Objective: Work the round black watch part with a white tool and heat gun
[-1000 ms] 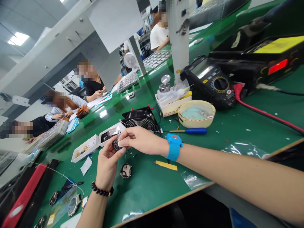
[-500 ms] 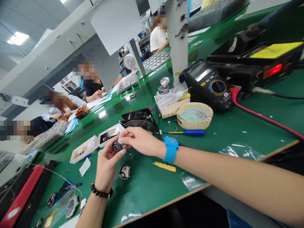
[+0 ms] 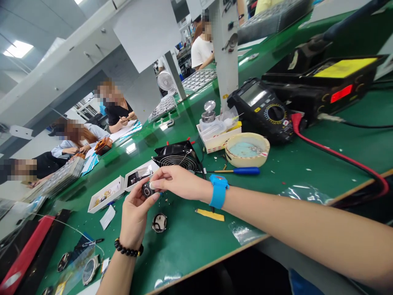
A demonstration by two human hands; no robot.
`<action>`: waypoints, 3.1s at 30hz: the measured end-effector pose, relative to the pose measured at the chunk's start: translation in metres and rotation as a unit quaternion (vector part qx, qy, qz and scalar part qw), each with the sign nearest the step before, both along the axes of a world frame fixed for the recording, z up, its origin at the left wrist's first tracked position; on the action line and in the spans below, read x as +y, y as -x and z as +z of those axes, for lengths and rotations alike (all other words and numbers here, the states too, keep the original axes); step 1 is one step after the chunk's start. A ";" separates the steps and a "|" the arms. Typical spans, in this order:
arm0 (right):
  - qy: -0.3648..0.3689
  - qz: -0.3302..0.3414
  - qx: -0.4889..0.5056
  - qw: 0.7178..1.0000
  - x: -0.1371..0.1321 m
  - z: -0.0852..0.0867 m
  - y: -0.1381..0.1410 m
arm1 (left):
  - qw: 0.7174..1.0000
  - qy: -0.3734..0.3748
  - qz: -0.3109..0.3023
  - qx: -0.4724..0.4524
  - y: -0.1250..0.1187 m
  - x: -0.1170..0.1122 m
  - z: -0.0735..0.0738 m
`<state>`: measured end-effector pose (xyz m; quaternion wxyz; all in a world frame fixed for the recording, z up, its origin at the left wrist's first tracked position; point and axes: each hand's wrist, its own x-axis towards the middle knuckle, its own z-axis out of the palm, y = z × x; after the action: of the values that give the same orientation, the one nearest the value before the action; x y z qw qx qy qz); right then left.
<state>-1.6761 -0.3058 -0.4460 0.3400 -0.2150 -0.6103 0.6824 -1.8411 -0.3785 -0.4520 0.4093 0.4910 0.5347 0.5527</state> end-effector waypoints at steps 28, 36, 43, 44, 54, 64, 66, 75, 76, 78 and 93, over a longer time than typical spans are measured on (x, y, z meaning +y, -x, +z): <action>-0.007 -0.036 0.001 0.999 0.001 -0.002 0.002 | 0.999 0.027 -0.006 -0.040 -0.001 0.001 -0.002; -0.002 -0.032 0.011 0.999 0.002 -0.006 0.004 | 0.999 0.027 0.000 -0.033 0.001 0.001 -0.004; 0.034 -0.018 0.044 0.998 0.000 -0.007 0.006 | 0.998 0.024 0.003 -0.050 -0.003 0.000 0.000; 0.029 -0.017 0.051 0.998 0.000 -0.006 0.005 | 0.998 0.024 0.009 -0.057 -0.003 0.000 0.001; -0.060 -0.063 0.016 0.996 -0.001 0.004 -0.002 | 0.990 0.023 -0.041 -0.132 0.003 -0.003 0.006; -0.243 -0.150 -0.018 0.958 -0.014 0.012 0.000 | 0.975 0.031 -0.082 -0.207 0.001 -0.004 0.010; -0.243 -0.152 -0.011 0.958 -0.015 0.012 0.001 | 0.973 0.035 -0.073 -0.217 0.001 -0.004 0.010; -0.208 -0.153 -0.001 0.966 -0.018 0.012 0.005 | 0.969 0.048 -0.067 -0.231 0.000 -0.004 0.008; -0.200 -0.148 0.002 0.968 -0.018 0.012 0.005 | 0.970 0.048 -0.069 -0.228 -0.001 -0.004 0.008; -0.194 -0.141 0.014 0.971 -0.019 0.012 0.005 | 0.971 0.048 -0.073 -0.223 -0.001 -0.005 0.009; -0.174 -0.138 0.025 0.975 -0.019 0.010 0.005 | 0.973 0.047 -0.079 -0.211 0.000 -0.005 0.005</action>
<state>-1.6809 -0.3247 -0.4357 0.4786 -0.2177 -0.6752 0.5173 -1.8416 -0.3840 -0.4470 0.5777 0.3839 0.4215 0.5841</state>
